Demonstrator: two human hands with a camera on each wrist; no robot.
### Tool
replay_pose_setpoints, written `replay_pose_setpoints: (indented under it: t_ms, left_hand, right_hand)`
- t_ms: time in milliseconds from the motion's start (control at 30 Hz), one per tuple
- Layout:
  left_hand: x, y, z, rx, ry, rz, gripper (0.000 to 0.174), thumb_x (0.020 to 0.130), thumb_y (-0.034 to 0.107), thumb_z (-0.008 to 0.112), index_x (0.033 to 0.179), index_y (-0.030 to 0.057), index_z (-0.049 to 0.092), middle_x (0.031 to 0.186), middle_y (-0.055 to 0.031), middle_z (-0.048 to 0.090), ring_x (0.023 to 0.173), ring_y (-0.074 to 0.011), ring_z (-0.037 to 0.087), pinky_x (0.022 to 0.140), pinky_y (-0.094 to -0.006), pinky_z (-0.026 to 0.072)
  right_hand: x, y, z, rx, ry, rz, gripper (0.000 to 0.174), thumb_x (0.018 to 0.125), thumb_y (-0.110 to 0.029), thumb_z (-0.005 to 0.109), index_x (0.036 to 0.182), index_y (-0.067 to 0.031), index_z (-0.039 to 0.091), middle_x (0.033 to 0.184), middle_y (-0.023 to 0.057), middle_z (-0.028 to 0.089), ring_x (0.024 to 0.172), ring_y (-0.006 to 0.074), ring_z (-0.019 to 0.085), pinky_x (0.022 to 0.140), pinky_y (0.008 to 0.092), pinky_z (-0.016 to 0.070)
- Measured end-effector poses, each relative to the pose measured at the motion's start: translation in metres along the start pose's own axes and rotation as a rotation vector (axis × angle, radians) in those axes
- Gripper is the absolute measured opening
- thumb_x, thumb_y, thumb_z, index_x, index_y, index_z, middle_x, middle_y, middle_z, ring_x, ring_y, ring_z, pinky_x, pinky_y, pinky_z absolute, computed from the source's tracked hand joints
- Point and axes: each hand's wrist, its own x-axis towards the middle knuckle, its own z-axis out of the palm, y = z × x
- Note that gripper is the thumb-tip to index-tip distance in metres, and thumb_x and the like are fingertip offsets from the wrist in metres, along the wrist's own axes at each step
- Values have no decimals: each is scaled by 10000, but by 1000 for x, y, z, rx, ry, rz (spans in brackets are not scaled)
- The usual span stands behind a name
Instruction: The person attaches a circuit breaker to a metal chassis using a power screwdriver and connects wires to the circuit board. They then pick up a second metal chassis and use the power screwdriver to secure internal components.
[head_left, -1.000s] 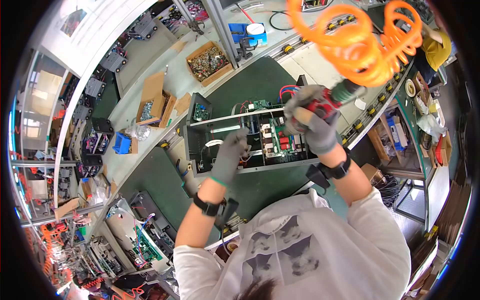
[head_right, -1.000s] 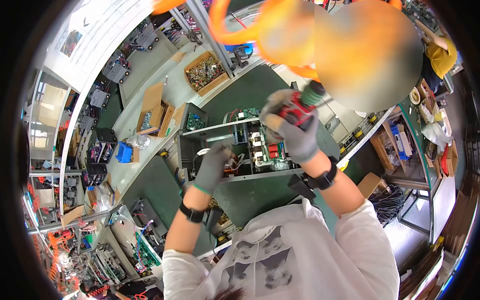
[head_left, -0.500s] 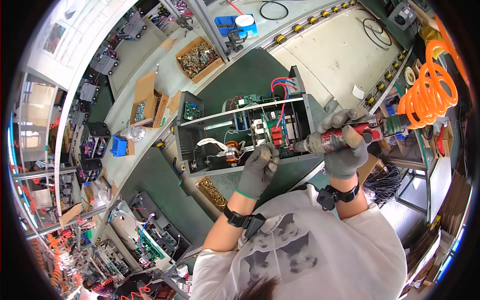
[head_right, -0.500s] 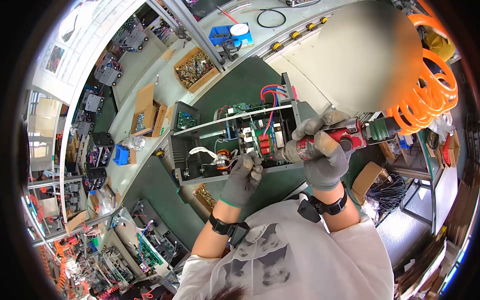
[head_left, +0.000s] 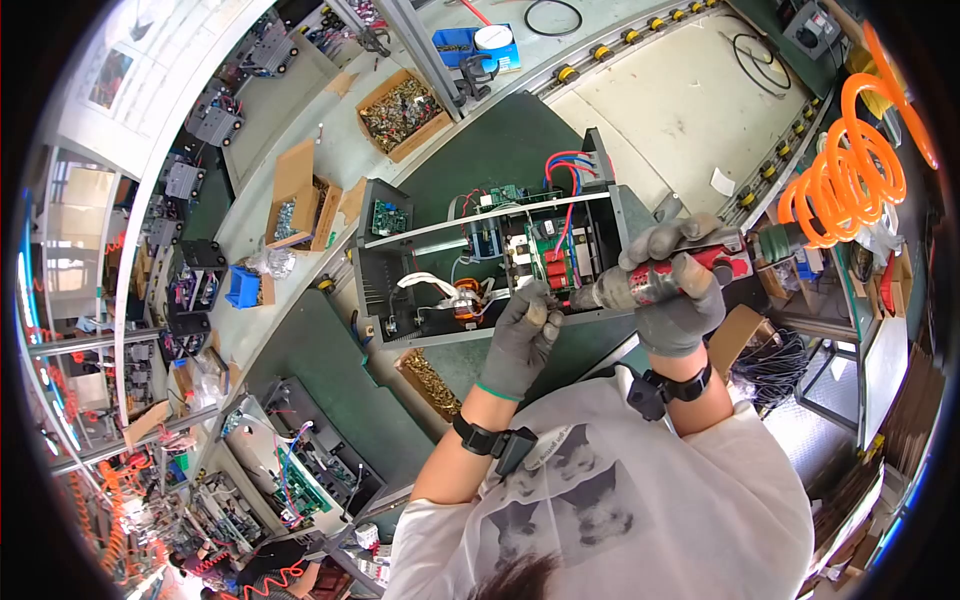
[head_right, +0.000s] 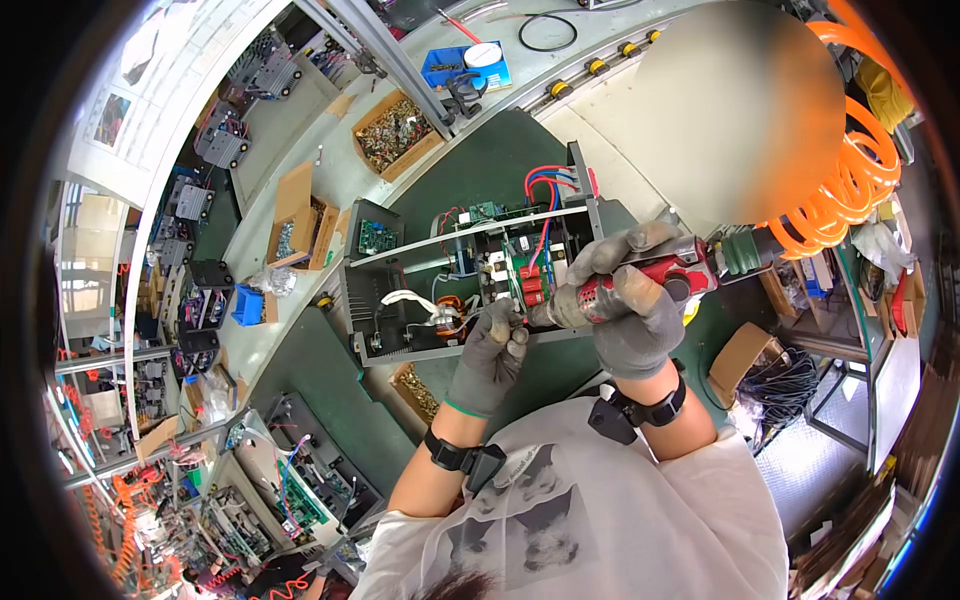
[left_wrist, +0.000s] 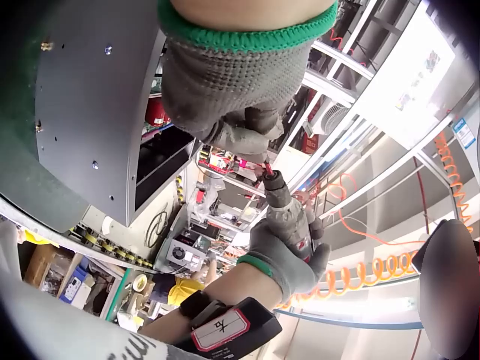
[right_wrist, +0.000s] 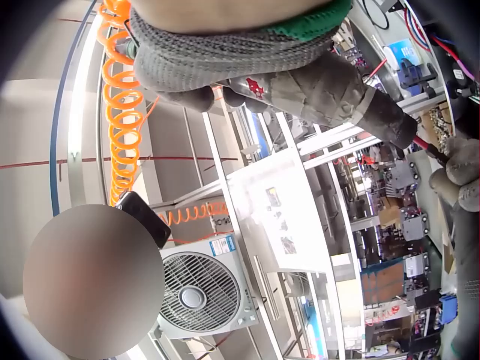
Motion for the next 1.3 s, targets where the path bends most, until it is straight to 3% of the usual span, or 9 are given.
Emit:
replay_pose_setpoints:
  t_ms: [333, 500, 633, 833, 933, 1000, 1033, 1100, 1300]
  left_hand:
    - [-2, -1, 13, 125, 69, 60, 177, 896, 157, 628, 1033, 58, 575, 879, -38, 592, 751, -118, 559, 612, -195, 459]
    - [-9, -4, 27, 378, -5, 328, 196, 889, 155, 639, 1022, 42, 551, 911, -84, 618, 745, -140, 561, 666, -232, 449]
    - [-12, 0, 21, 402, -49, 313, 246, 892, 139, 633, 1101, 41, 547, 957, -102, 625, 754, -138, 567, 664, -235, 461]
    - [-9, 7, 21, 46, 30, -36, 365, 943, 168, 562, 1284, 53, 500, 1074, -149, 613, 851, -144, 617, 682, -239, 505]
    - [-3, 12, 7, 468, -23, 7, 277, 936, 174, 567, 1187, 57, 568, 1061, -124, 625, 834, -139, 617, 675, -268, 509]
    - [5, 31, 11, 1315, 25, 447, 177, 876, 110, 590, 1045, 71, 623, 957, -99, 636, 783, -183, 611, 675, -330, 498]
    - [14, 38, 13, 1315, 25, 443, 177, 876, 110, 590, 1045, 71, 623, 957, -99, 636, 783, -183, 611, 675, -330, 498]
    - [35, 51, 17, 1941, -116, 860, 179, 836, 119, 559, 994, 69, 627, 830, -90, 616, 755, -259, 580, 687, -387, 468]
    - [74, 49, 4, 2281, -68, 782, 145, 758, 152, 595, 897, 132, 632, 787, -76, 589, 755, -282, 569, 676, -420, 444]
  right_hand:
    - [3, -5, -6, -28, -193, 32, 319, 733, -105, 616, 1036, -72, 521, 824, 111, 549, 714, 265, 541, 649, 400, 474]
    - [3, -9, 0, -28, -98, 57, 337, 703, -112, 627, 1008, -55, 494, 793, 123, 554, 683, 276, 561, 628, 396, 486]
    - [7, -12, 0, 25, -27, 77, 350, 676, -128, 642, 976, -39, 485, 766, 128, 566, 644, 285, 577, 602, 393, 492]
    - [15, -16, -11, 92, 27, 38, 319, 741, -124, 642, 1019, -38, 511, 790, 119, 579, 699, 273, 576, 618, 389, 487]
    - [21, -22, -18, 129, -40, -30, 270, 781, -113, 595, 1034, -48, 524, 827, 113, 585, 746, 258, 572, 666, 384, 488]
    - [23, -26, -23, 110, -7, -43, 267, 788, -114, 586, 1039, -49, 523, 827, 113, 585, 748, 256, 571, 668, 385, 490]
    - [24, -27, -24, 92, 17, -54, 263, 795, -116, 577, 1044, -49, 523, 827, 113, 586, 751, 253, 571, 671, 386, 491]
    - [24, -28, -27, 86, 6, -62, 257, 802, -117, 567, 1046, -49, 522, 828, 113, 588, 762, 249, 573, 675, 385, 494]
    - [22, -29, -32, 47, 35, -72, 243, 799, -110, 570, 1030, -51, 525, 824, 113, 587, 748, 250, 574, 666, 383, 494]
